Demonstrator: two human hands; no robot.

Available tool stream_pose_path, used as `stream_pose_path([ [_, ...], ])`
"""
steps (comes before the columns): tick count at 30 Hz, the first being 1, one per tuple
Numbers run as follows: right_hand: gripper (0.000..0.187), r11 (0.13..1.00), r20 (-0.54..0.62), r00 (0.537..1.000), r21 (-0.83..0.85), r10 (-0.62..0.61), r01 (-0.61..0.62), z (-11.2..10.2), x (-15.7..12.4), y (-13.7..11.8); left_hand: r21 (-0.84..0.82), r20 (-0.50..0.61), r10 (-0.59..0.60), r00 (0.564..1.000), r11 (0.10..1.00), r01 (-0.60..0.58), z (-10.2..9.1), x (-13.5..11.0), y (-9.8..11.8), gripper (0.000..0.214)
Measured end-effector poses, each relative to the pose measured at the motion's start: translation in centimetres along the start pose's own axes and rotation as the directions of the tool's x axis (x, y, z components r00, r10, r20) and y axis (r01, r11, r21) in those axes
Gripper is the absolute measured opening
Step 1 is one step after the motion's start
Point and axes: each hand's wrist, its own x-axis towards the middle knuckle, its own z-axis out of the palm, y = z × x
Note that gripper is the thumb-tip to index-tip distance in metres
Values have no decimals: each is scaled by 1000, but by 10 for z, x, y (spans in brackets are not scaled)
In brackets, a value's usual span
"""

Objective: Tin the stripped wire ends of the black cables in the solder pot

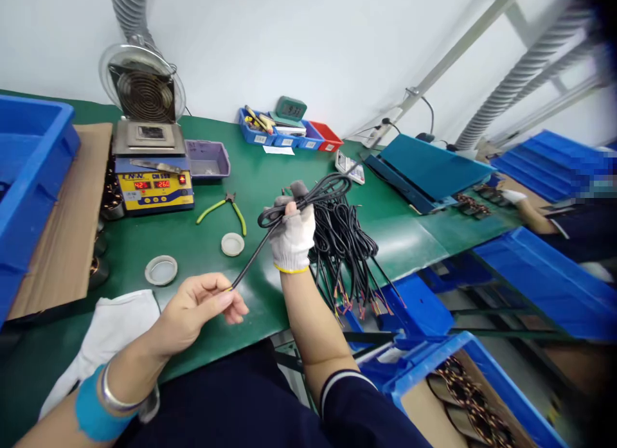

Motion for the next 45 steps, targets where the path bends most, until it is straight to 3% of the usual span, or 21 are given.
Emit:
stream_pose_path([
  [4,43,996,-86,993,3,-84,84,3,-5,1,34,-238,111,965,994,-106,-2,2,1,19],
  [9,45,994,-141,984,-22,-107,105,11,-20,4,-159,-444,143,885,959,-235,-8,1,14,19],
  [14,46,997,-114,991,-41,-66,62,16,-34,7,-208,-497,161,853,932,-298,-14,-3,26,19],
  [21,49,999,-215,975,-11,-54,53,9,-15,1,-174,-430,153,890,953,-248,-14,-11,29,20],
  [23,47,994,-288,953,10,-99,106,1,-2,-6,-145,-463,214,860,939,-312,-22,-16,35,23],
  [25,44,985,-347,926,32,-146,167,-6,9,-12,-126,-541,280,793,905,-406,-29,-17,40,24],
  [28,46,986,-325,936,45,-135,158,-11,15,-14,-102,-608,275,745,903,-417,-31,-11,39,26],
  [32,49,993,-257,963,59,-80,99,-6,7,-3,-24,-566,192,801,968,-249,-17,0,24,27],
  [37,51,997,-218,975,51,-48,60,-3,-1,4,-5,-359,41,932,999,-46,-9,0,14,37],
  [41,53,1000,-207,978,-10,-31,30,-2,-4,4,3,-250,-11,968,1000,12,-8,-3,13,32],
  [45,53,999,-210,977,-38,-22,14,0,-7,4,-14,-238,-42,970,999,40,-6,-2,13,28],
])
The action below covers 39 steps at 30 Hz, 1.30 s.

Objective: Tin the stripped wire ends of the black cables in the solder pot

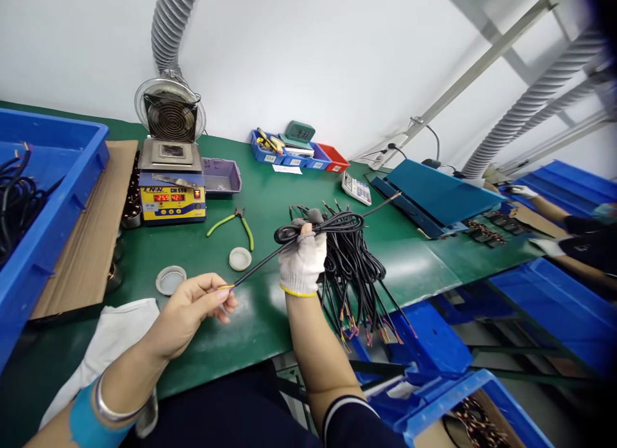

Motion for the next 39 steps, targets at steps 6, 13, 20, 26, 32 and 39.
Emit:
stream_pose_path([
  [6,50,999,33,999,34,4,-5,3,-6,-2,-108,-165,81,983,989,-100,-1,3,-1,26],
  [13,53,989,94,987,55,134,-139,8,-24,1,-261,-415,189,890,912,-316,-3,2,8,23],
  [20,55,974,155,963,17,219,-224,9,-41,10,-317,-495,229,838,851,-419,-10,2,15,22],
  [26,53,973,125,967,31,222,-227,10,-28,5,-209,-460,286,840,885,-415,-12,-2,19,21],
  [32,49,998,-20,1000,54,-21,22,6,20,-9,12,-276,458,845,881,-473,-17,-14,24,17],
  [39,49,994,229,973,-95,-35,58,38,4,10,496,550,-163,819,853,-163,3,-19,-8,23],
])
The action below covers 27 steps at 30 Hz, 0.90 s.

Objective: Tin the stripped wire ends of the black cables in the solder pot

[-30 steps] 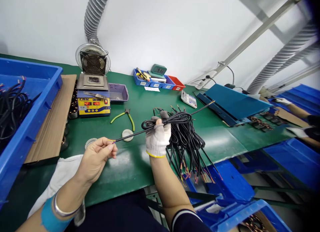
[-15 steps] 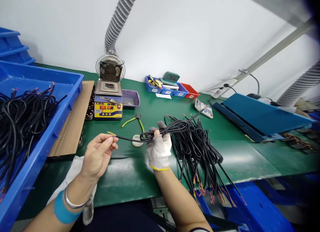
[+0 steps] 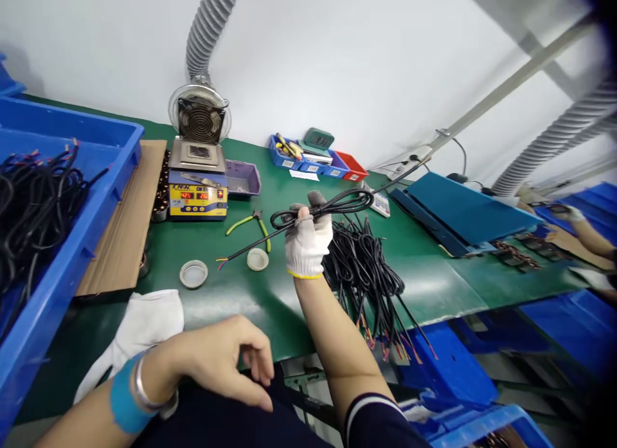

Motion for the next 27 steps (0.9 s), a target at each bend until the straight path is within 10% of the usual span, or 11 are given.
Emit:
stream_pose_path([
  [7,45,989,196,977,-106,-84,106,31,-17,34,126,39,-34,999,992,29,7,11,-29,55],
  [27,38,975,329,940,-161,-92,152,46,-35,37,245,35,-1,999,969,-8,9,10,-33,55],
])
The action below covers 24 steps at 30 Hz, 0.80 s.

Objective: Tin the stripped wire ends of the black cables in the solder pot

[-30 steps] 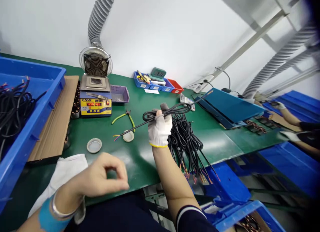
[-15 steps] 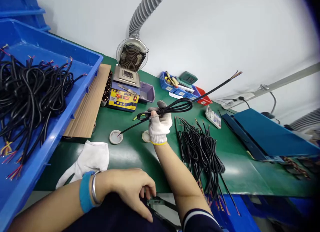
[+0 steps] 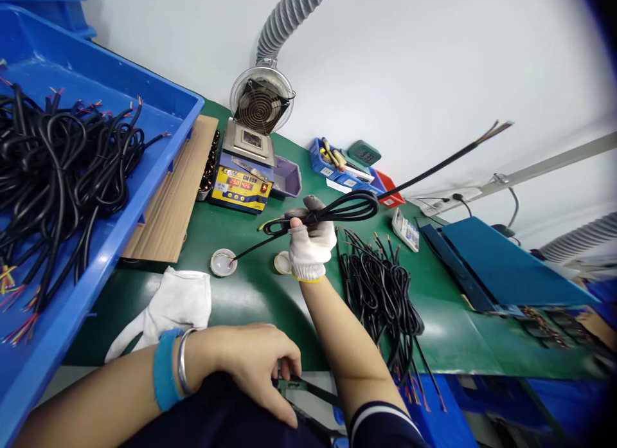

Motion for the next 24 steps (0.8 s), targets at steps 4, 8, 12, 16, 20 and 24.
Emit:
stream_pose_path([
  [4,42,996,-81,994,52,-73,77,-2,13,-10,5,-7,1,1000,1000,-1,0,0,-2,55],
  [8,50,972,-181,958,-111,-222,205,2,57,-22,20,-30,-41,999,999,41,-1,-2,1,52],
  [12,52,904,-133,906,-216,-402,369,24,132,-30,-6,-76,-97,992,995,97,-1,-4,5,49],
  [16,57,845,-22,859,-194,-512,499,59,207,-26,-101,-161,-142,977,987,126,-2,-5,8,49],
  [20,56,830,102,890,-328,-443,451,93,252,-2,-186,-250,-192,949,971,148,-4,-3,10,43],
  [24,51,795,170,899,-422,-403,436,113,265,28,-265,-277,-242,930,949,168,-9,-1,15,41],
])
